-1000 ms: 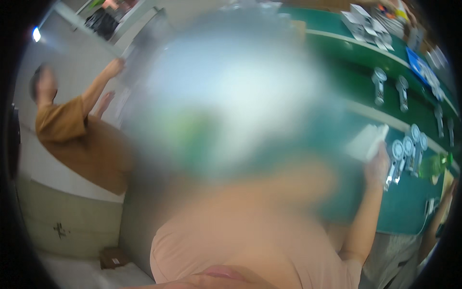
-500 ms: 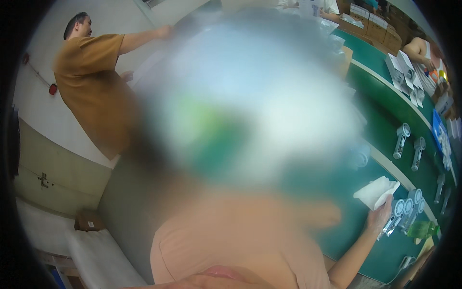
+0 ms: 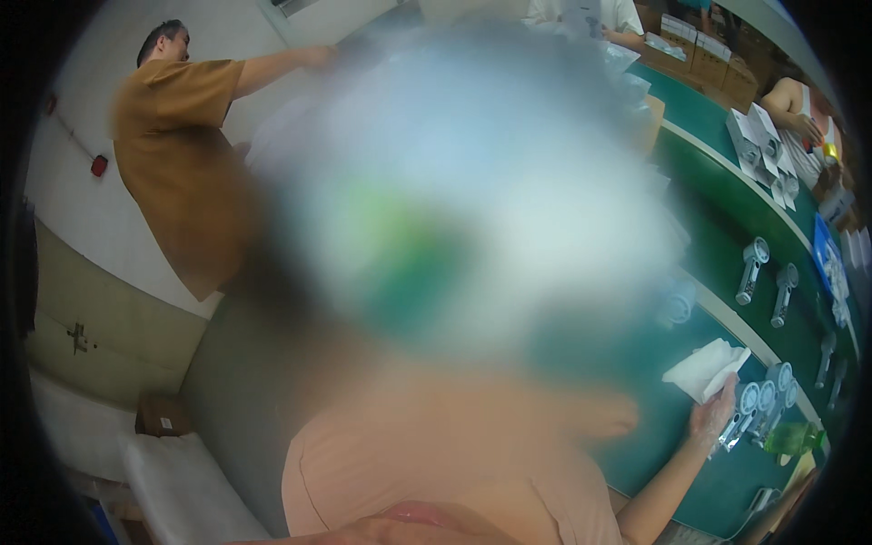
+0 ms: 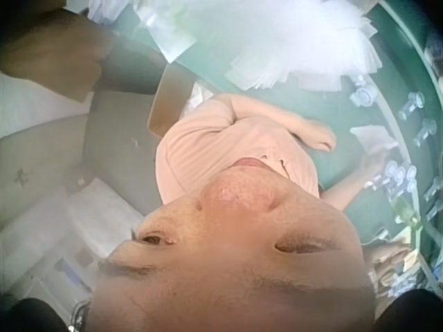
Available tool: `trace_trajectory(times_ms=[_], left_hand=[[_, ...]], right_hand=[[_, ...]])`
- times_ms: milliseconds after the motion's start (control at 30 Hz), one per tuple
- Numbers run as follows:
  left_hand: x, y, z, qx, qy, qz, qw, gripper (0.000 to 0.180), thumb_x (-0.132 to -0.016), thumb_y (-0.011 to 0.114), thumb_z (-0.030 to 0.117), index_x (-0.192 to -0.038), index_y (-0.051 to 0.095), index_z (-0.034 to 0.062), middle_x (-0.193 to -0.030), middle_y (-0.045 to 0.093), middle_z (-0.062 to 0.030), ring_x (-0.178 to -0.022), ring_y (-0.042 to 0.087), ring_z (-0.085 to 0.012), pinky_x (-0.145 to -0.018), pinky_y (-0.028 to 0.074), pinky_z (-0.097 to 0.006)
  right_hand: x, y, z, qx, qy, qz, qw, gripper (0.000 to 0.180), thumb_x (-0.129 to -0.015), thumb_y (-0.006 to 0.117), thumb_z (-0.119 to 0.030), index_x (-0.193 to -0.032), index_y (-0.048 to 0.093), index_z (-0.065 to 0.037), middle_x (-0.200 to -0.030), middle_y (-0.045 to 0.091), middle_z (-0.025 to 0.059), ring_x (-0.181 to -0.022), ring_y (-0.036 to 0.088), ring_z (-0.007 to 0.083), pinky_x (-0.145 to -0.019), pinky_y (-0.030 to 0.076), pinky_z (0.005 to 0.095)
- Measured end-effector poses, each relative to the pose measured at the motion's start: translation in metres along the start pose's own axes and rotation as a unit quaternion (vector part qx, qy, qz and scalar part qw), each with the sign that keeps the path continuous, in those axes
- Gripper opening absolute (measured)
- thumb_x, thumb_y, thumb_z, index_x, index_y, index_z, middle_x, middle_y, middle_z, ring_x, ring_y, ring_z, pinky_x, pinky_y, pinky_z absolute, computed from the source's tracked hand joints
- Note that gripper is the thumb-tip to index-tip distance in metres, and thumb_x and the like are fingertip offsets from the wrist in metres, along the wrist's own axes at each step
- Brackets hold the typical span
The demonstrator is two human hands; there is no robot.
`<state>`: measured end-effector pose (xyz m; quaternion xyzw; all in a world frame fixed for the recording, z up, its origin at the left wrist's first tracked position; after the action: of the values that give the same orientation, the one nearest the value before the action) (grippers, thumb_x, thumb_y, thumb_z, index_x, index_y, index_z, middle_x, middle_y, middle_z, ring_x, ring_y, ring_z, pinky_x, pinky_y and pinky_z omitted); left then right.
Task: The person wraps small white electronic devices in bubble wrap using a white cloth. They pick up each device, wrap it in a sheet of bubble wrap, and place the wrapped unit on the table. The process is repeated for multiple units in a repetitive assembly line manner.
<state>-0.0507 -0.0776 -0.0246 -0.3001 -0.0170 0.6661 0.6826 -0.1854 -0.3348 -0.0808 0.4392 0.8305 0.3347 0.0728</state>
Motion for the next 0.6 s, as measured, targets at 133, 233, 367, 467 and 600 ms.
trace_trajectory(times_ms=[133,233,367,467,600], left_hand=[[0.002,0.001,0.000,-0.001,0.000,0.010,1.000,0.008,-0.084,0.065,0.012,-0.085,0.065,0.0047,-0.086,0.065,-0.0134,-0.086,0.063,-0.0340,-0.077,0.050,-0.047],[0.001,-0.001,0.002,-0.007,0.000,-0.004,1.000,0.008,-0.085,0.065,0.012,-0.085,0.065,0.0047,-0.087,0.065,-0.0130,-0.087,0.063,-0.0337,-0.077,0.050,-0.046],[0.001,0.006,-0.005,-0.016,0.004,-0.014,1.000,0.007,-0.085,0.065,0.012,-0.086,0.065,0.0049,-0.088,0.065,-0.0128,-0.088,0.063,-0.0334,-0.078,0.050,-0.046],[0.001,0.006,-0.005,-0.013,0.001,-0.014,1.000,0.007,-0.085,0.065,0.013,-0.086,0.066,0.0052,-0.088,0.065,-0.0126,-0.089,0.063,-0.0334,-0.078,0.050,-0.046],[0.002,0.007,-0.004,-0.013,-0.008,-0.014,1.000,0.007,-0.085,0.065,0.013,-0.086,0.066,0.0057,-0.089,0.065,-0.0124,-0.090,0.063,-0.0333,-0.078,0.050,-0.046]], right_hand=[[0.006,0.011,0.000,0.008,-0.008,0.027,1.000,0.046,-0.105,0.053,-0.033,-0.139,0.050,-0.002,-0.132,0.063,0.0124,-0.120,0.062,0.0276,-0.106,0.049,0.0445],[0.006,0.008,0.000,0.012,-0.010,0.044,0.999,0.045,-0.105,0.054,-0.034,-0.137,0.051,-0.003,-0.131,0.064,0.0117,-0.120,0.062,0.0271,-0.105,0.050,0.0442],[0.004,0.002,0.000,0.011,-0.007,0.068,0.998,0.044,-0.105,0.054,-0.034,-0.137,0.053,-0.003,-0.131,0.064,0.0108,-0.119,0.062,0.0265,-0.104,0.050,0.0440],[0.003,-0.002,0.001,0.005,-0.009,0.071,0.997,0.044,-0.104,0.055,-0.034,-0.136,0.053,-0.003,-0.130,0.064,0.0106,-0.119,0.062,0.0263,-0.104,0.050,0.0440],[0.005,0.002,0.001,0.005,-0.010,0.046,0.999,0.044,-0.104,0.056,-0.034,-0.136,0.054,-0.004,-0.130,0.064,0.0104,-0.119,0.062,0.0261,-0.104,0.050,0.0438]])
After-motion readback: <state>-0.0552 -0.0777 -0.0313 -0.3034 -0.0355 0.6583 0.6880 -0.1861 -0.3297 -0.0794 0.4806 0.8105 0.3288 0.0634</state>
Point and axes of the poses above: each hand's wrist, its own x-axis away from the middle knuckle, its own y-axis out of the palm, z = x × y, the point moved 7 cm from there along -x, towards the middle knuckle
